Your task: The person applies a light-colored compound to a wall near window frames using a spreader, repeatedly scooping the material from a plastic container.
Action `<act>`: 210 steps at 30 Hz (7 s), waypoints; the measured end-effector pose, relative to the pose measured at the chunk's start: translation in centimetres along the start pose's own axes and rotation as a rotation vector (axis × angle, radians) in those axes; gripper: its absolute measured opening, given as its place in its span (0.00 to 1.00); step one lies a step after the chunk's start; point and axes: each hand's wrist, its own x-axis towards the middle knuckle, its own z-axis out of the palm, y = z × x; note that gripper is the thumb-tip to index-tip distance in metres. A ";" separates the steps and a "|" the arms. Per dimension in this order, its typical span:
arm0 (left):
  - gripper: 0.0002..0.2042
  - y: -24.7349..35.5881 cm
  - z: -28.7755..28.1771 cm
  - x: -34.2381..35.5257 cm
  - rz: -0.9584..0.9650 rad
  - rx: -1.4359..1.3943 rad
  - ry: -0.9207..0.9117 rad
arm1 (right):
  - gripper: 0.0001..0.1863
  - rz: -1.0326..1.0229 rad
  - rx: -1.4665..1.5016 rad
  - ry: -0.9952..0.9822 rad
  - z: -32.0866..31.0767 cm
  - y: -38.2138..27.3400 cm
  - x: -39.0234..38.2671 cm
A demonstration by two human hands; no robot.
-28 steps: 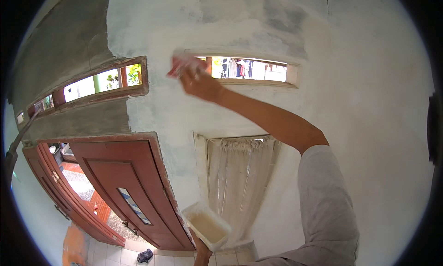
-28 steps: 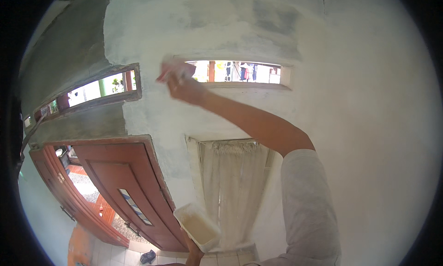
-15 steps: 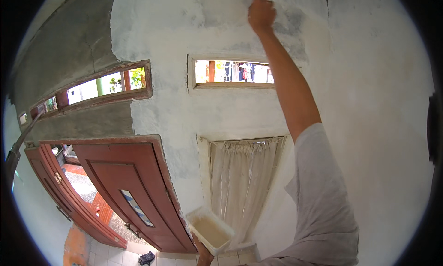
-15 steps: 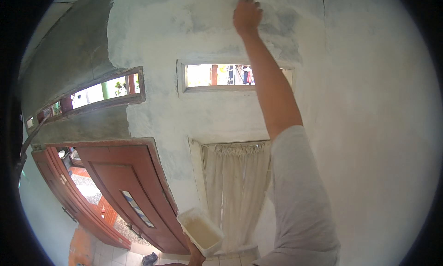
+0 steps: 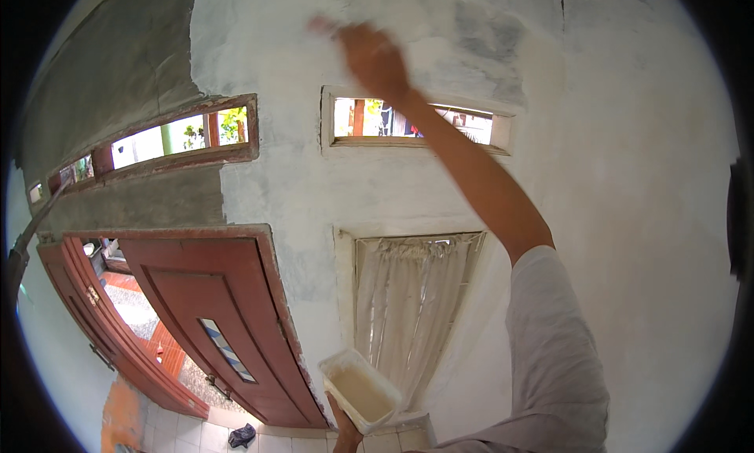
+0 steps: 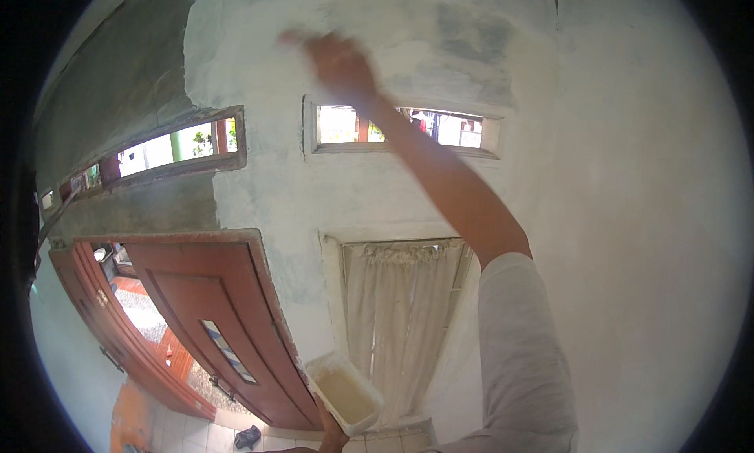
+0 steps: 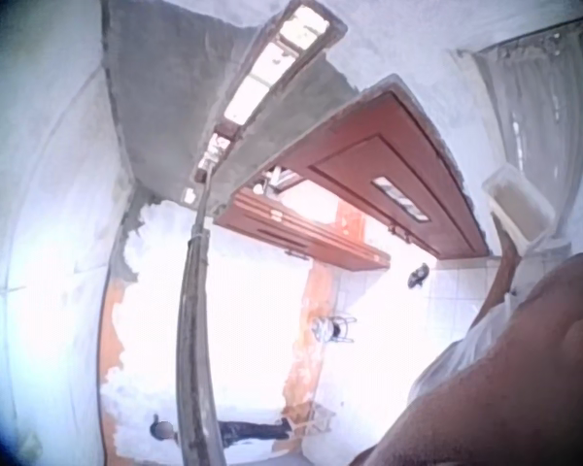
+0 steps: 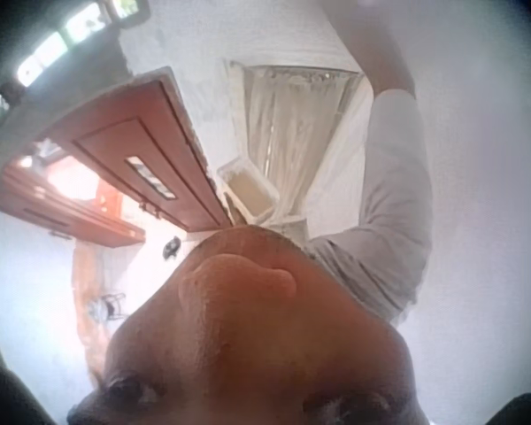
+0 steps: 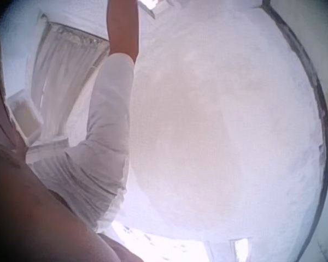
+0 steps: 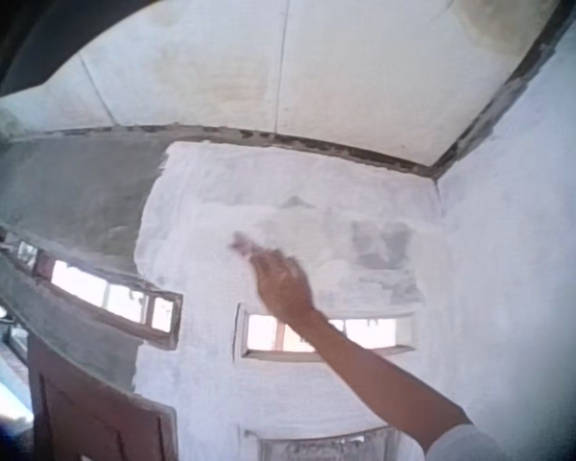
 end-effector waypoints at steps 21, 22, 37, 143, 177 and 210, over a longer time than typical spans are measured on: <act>0.38 0.2 2.2 1.0 -0.107 0.116 -0.011 | 0.08 1.244 1.025 -0.406 -25.4 -13.5 -20.5; 0.38 -0.1 3.0 1.4 -0.128 0.150 -0.021 | 0.08 1.574 1.072 -0.443 -28.3 -14.0 -23.1; 0.37 -9.2 2.8 0.7 -0.559 0.107 -0.047 | 0.07 1.680 0.541 -1.154 -53.5 -18.4 -28.3; 0.37 -13.7 12.4 2.6 -0.835 -0.179 -0.494 | 0.18 2.412 0.826 0.337 -53.9 -9.9 -29.9; 0.33 -11.1 5.2 2.8 -0.413 -0.027 -0.133 | 0.11 0.351 -0.431 -0.679 -25.3 25.9 -31.3; 0.37 -10.3 8.8 2.2 -0.432 0.047 -0.137 | 0.08 0.130 -0.389 -0.689 -16.7 28.6 -29.4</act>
